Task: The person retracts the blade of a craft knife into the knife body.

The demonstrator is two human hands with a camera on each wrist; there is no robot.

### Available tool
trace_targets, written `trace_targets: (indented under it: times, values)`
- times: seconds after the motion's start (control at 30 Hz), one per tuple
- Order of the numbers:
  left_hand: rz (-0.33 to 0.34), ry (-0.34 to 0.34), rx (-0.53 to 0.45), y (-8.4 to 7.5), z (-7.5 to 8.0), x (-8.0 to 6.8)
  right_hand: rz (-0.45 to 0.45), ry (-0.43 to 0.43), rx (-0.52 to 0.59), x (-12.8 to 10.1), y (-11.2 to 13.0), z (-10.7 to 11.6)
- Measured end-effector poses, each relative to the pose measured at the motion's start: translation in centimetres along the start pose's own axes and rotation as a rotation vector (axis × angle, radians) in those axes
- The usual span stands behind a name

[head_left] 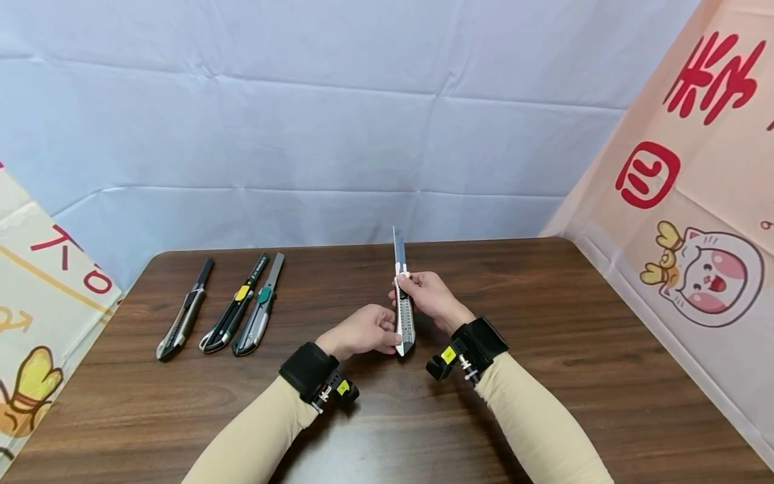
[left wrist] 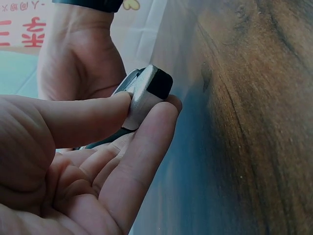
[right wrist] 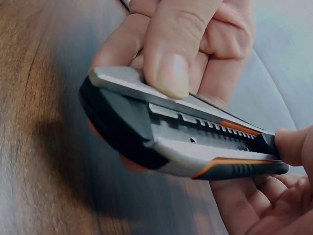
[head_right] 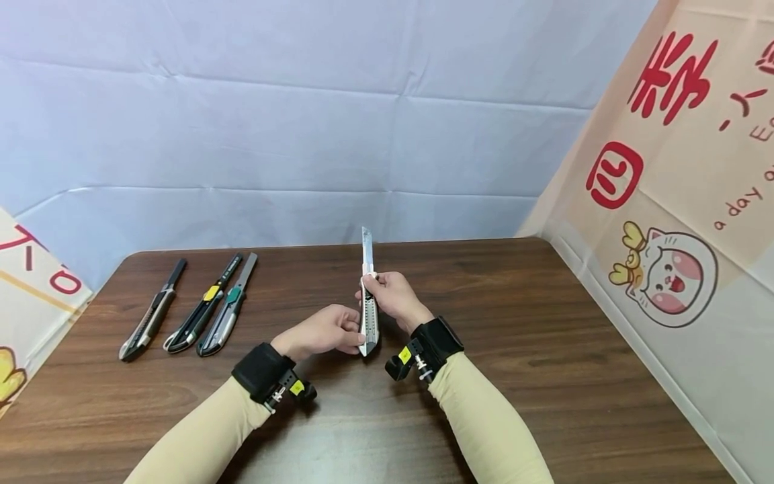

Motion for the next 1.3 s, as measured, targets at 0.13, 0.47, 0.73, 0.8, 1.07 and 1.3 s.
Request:
trace_targets:
  times: [0.13, 0.47, 0.73, 0.8, 1.07, 1.3]
  values:
    - [-0.002, 0.000, 0.004, 0.16, 0.01, 0.06, 0.005, -0.003, -0.007, -0.01, 0.03, -0.07]
    - [0.004, -0.018, -0.002, 0.44, -0.02, 0.04, 0.019, 0.006, 0.012, -0.13, -0.02, -0.43]
    - [0.011, -0.019, 0.002, 0.44, 0.00, 0.11, 0.012, 0.002, 0.002, -0.14, -0.06, -0.49]
    - [0.014, -0.016, 0.004, 0.41, 0.01, 0.11, 0.008, 0.002, -0.001, -0.15, -0.07, -0.50]
    - [0.023, -0.022, 0.012, 0.59, 0.16, 0.13, 0.013, -0.003, -0.021, 0.00, -0.03, -0.56]
    - [0.018, -0.020, 0.013, 0.74, 0.10, 0.16, 0.025, 0.022, -0.040, 0.22, -0.06, -0.63]
Point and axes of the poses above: each hand's wrist, its own x-axis towards the middle knuckle, its own z-axis out of the back of the hand, y = z × x, the point moved 5 cm from there along x, towards the middle knuckle, and after that the axes turned 14 degrees about -z, right-handed, at the moved point
